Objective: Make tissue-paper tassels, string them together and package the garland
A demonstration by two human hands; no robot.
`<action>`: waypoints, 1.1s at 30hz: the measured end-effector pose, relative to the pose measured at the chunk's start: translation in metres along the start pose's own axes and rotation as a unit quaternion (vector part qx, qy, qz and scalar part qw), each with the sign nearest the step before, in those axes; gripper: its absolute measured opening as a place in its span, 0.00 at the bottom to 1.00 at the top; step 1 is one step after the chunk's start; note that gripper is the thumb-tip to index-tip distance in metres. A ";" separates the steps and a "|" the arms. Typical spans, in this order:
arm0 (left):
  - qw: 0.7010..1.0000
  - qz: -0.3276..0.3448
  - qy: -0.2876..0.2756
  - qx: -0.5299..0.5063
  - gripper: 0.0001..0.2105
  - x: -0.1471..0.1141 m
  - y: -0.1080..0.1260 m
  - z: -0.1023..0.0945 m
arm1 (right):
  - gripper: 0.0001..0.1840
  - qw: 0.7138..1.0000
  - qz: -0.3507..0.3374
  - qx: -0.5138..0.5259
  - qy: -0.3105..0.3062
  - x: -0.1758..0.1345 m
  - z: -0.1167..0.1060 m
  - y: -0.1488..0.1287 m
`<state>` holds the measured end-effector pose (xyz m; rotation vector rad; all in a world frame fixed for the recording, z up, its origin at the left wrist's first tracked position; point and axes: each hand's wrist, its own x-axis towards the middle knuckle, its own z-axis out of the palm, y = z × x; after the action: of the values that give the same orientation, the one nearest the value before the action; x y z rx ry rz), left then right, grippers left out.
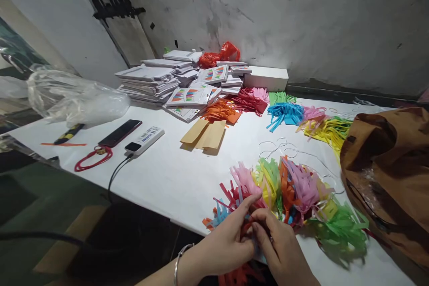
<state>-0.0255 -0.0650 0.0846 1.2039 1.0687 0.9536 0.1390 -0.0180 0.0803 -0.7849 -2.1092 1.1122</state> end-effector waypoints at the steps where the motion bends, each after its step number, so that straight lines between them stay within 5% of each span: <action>1: 1.000 0.005 0.010 -0.014 0.36 0.000 0.000 -0.002 | 0.10 1.000 0.013 0.003 0.017 -0.001 -0.001 0.001; 4: 0.998 0.022 0.051 -0.017 0.12 -0.001 -0.002 -0.007 | 0.11 0.994 0.076 0.022 0.075 -0.005 -0.002 0.003; 10: 0.977 0.094 0.190 0.018 0.09 -0.001 -0.008 -0.007 | 0.17 0.960 0.187 0.132 0.161 -0.013 0.010 -0.007; 14: 0.940 0.195 0.264 0.087 0.03 0.000 -0.009 -0.004 | 0.19 0.966 0.188 0.116 0.137 -0.015 0.016 -0.018; 20: 0.898 0.297 0.271 0.177 0.08 0.001 -0.010 -0.003 | 0.23 0.959 0.222 0.133 0.114 -0.012 0.016 -0.021; 33: 0.887 0.300 0.267 0.228 0.10 -0.003 -0.011 -0.004 | 0.25 0.943 0.258 0.183 0.101 -0.010 0.015 -0.022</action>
<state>-0.0301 -0.0682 0.0743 1.7768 1.4390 1.6416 0.1292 -0.0434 0.0901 -1.2430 -1.4943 1.5598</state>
